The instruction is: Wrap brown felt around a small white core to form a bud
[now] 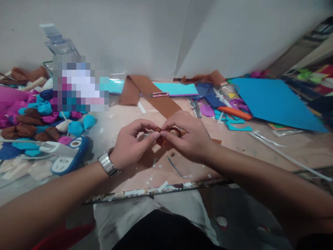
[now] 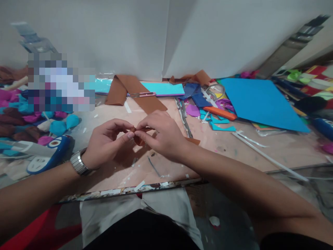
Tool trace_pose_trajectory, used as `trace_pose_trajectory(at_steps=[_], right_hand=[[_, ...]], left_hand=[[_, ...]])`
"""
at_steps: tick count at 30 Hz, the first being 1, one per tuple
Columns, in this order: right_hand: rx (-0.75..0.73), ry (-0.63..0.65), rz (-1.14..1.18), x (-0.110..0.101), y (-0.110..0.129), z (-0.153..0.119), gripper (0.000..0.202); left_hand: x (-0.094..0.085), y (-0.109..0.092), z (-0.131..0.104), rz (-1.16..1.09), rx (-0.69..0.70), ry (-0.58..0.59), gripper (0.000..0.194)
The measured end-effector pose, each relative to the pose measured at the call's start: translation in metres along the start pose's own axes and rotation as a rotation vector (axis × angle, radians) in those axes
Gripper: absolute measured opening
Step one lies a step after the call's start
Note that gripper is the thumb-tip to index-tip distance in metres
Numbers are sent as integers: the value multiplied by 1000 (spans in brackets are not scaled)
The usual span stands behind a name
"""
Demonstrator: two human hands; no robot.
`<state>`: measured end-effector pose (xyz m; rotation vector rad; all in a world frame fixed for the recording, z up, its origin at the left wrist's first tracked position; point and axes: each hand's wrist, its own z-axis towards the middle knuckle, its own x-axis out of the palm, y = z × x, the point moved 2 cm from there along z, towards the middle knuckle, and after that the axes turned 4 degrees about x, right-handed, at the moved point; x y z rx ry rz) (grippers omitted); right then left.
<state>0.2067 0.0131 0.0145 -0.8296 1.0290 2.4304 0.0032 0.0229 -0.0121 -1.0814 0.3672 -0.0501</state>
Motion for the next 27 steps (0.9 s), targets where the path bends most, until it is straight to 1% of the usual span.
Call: trace_pose_trajectory(at_steps=[5, 9, 16, 22, 27], right_hand=[[-1, 8, 0, 0, 1, 0, 8], [9, 46, -3, 1, 1, 0, 10], [3, 115, 32, 2, 2, 0, 12], [-16, 118, 48, 2, 3, 1, 10], [2, 102, 36, 2, 4, 0, 9]], left_hand=[[0, -2, 0, -19, 1, 3, 19], [-1, -2, 0, -4, -2, 12, 15], [0, -1, -1, -51, -47, 26, 13], [1, 0, 0, -140, -87, 48, 14], [1, 2, -1, -139, -83, 45, 13]])
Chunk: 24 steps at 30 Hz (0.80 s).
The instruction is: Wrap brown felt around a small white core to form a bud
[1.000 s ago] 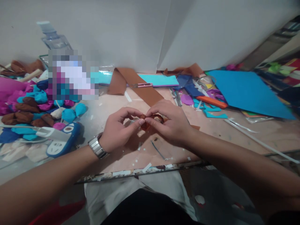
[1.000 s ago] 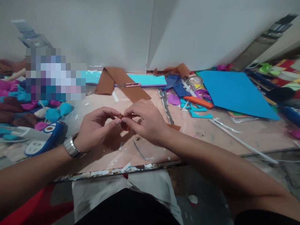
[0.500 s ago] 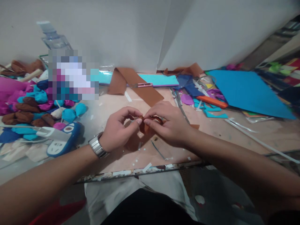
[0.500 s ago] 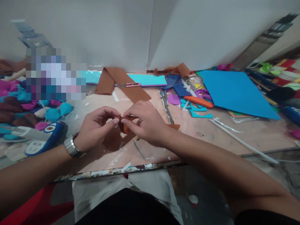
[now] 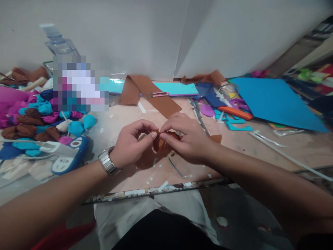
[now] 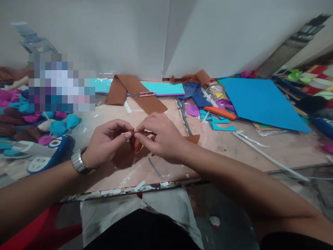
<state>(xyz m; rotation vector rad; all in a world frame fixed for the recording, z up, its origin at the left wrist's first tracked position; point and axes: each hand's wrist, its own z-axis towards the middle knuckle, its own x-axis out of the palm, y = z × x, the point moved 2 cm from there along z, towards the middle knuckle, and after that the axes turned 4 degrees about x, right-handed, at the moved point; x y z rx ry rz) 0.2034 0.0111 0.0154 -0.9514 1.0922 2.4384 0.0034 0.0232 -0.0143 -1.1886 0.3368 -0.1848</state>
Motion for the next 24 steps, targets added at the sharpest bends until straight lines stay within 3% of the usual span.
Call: trace_pose_trajectory(at_steps=[16, 24], right_hand=[[27, -32, -66, -1, -5, -1, 6], [27, -65, -81, 1, -5, -1, 7]], left_hand=[[0, -1, 1, 20, -3, -48, 25], [1, -5, 2, 46, -26, -53, 22]])
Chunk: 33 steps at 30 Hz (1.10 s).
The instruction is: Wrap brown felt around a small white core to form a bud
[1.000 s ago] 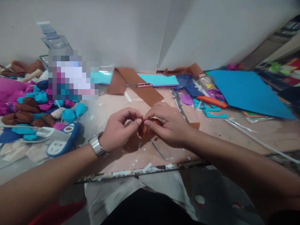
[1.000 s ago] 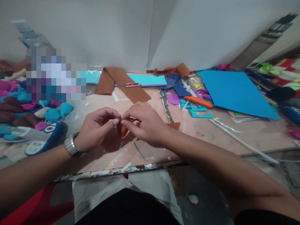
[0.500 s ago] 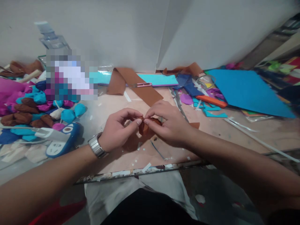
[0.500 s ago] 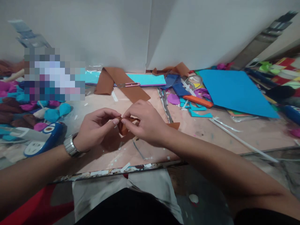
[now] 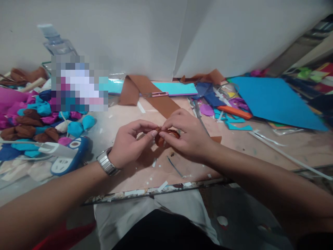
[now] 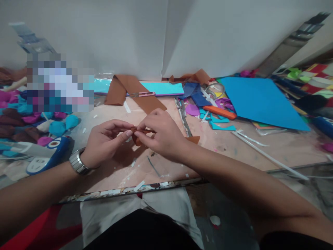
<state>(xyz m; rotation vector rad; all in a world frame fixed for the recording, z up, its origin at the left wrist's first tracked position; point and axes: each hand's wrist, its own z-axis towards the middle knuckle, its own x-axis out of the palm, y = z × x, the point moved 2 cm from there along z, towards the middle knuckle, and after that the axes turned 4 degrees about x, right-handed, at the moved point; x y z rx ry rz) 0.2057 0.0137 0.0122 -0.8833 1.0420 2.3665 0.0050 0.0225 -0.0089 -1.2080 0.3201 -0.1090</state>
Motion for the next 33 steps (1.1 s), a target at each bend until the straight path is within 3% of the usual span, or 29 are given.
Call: trace_pose_trajectory(at_steps=[18, 33], right_hand=[[-1, -1, 56, -2, 4, 0, 8], [10, 1, 65, 0, 1, -1, 10]], left_hand=[[2, 1, 1, -79, 13, 21, 25], [6, 5, -5, -32, 92, 148, 23]])
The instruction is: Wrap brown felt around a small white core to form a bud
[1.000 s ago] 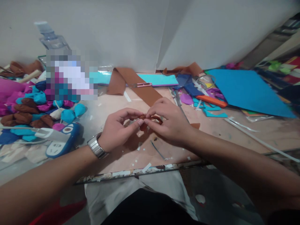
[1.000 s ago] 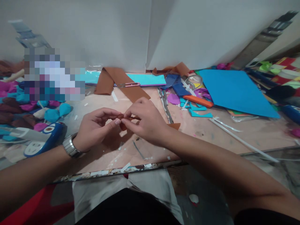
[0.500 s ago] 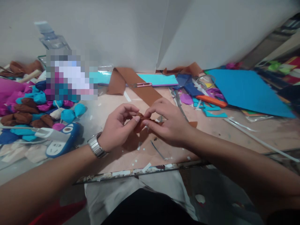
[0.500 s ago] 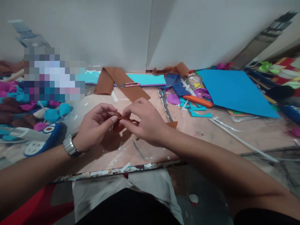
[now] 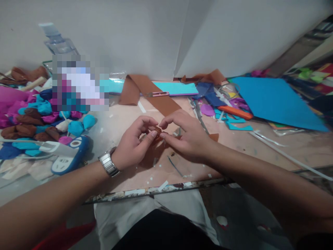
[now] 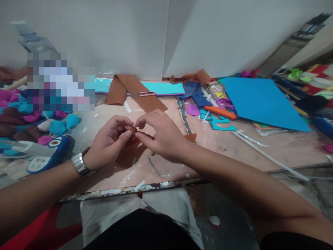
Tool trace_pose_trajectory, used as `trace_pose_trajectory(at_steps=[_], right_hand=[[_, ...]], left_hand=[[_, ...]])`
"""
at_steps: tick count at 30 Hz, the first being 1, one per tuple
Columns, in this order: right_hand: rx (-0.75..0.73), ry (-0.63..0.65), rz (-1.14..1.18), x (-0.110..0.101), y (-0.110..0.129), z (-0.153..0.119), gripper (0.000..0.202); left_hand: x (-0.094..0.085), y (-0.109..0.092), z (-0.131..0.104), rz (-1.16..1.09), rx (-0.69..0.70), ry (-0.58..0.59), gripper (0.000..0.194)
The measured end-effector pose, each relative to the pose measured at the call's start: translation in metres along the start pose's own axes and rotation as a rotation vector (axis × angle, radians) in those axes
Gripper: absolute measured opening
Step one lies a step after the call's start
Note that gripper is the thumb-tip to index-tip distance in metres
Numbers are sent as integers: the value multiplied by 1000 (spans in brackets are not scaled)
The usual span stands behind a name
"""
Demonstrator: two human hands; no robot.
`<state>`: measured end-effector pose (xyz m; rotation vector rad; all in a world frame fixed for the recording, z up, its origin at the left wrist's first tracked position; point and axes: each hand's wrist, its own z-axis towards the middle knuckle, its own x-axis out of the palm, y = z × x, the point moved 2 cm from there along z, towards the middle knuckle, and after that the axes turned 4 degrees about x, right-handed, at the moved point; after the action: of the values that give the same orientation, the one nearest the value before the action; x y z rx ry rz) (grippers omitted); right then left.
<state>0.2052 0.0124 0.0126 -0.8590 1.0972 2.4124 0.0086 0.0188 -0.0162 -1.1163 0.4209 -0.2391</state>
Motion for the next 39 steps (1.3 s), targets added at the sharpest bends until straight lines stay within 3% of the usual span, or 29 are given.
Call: trace_pose_trajectory(at_steps=[6, 12, 33, 39], right_hand=[[-55, 64, 48, 1, 3, 0, 19], [19, -20, 41, -2, 0, 1, 11], [137, -149, 176, -1, -6, 1, 11], [71, -136, 133, -3, -3, 1, 12]], left_hand=[[0, 0, -1, -3, 13, 42, 31], [1, -1, 1, 17, -6, 51, 41], [-3, 2, 5, 157, -36, -11, 31], [-5, 1, 4, 54, 80, -43, 34]])
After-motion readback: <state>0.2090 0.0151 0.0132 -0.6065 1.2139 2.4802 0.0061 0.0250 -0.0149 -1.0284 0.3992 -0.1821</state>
